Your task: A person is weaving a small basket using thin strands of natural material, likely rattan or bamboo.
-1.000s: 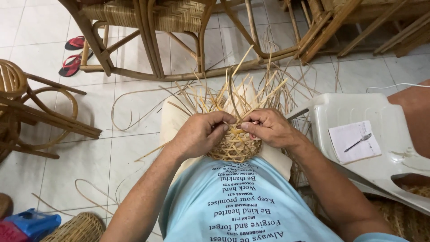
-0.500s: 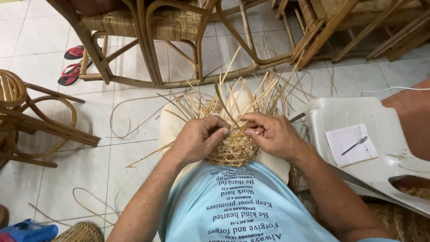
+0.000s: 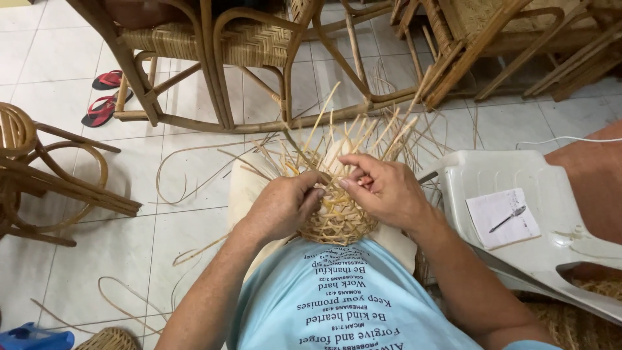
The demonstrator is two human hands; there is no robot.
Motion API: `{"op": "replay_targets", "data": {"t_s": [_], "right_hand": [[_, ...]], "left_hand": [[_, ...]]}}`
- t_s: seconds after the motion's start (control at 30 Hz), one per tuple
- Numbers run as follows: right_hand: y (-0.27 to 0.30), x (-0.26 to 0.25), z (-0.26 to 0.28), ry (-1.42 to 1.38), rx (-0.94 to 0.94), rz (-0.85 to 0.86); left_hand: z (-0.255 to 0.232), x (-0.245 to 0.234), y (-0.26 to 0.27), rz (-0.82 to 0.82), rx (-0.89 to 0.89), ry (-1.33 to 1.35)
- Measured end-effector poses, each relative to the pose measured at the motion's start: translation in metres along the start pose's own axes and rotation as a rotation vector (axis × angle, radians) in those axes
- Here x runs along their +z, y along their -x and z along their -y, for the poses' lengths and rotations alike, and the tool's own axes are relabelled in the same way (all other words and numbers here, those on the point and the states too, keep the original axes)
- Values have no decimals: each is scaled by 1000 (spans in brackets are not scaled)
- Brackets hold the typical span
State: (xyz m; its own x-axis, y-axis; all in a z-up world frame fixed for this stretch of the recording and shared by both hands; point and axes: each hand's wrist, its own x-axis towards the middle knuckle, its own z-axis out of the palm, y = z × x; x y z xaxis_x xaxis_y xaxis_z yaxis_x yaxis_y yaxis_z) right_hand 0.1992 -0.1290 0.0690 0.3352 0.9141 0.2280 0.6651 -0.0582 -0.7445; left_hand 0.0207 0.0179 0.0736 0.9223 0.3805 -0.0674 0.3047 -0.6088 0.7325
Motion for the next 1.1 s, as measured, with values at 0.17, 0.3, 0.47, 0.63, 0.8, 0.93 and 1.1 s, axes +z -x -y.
{"op": "replay_targets", "data": {"t_s": [0.17, 0.3, 0.47, 0.63, 0.8, 0.93, 1.1], "right_hand": [[-13, -6, 34, -3, -31, 65], [-25, -4, 36, 95, -104, 166], [-47, -1, 35, 254, -74, 210], [-36, 12, 11, 89, -134, 95], [-15, 29, -26, -184, -237, -244], [-21, 29, -17, -257, -41, -219], [-27, 17, -2, -189, -75, -121]], "left_hand": [[5, 9, -4, 31, -13, 37], [3, 6, -5, 64, -26, 47], [8, 10, -8, 43, -38, 54], [0, 6, 0, 25, -42, 62], [7, 10, 2, -23, -32, 132], [18, 24, 1, -77, 14, 124], [17, 27, 4, -127, 57, 81]]}}
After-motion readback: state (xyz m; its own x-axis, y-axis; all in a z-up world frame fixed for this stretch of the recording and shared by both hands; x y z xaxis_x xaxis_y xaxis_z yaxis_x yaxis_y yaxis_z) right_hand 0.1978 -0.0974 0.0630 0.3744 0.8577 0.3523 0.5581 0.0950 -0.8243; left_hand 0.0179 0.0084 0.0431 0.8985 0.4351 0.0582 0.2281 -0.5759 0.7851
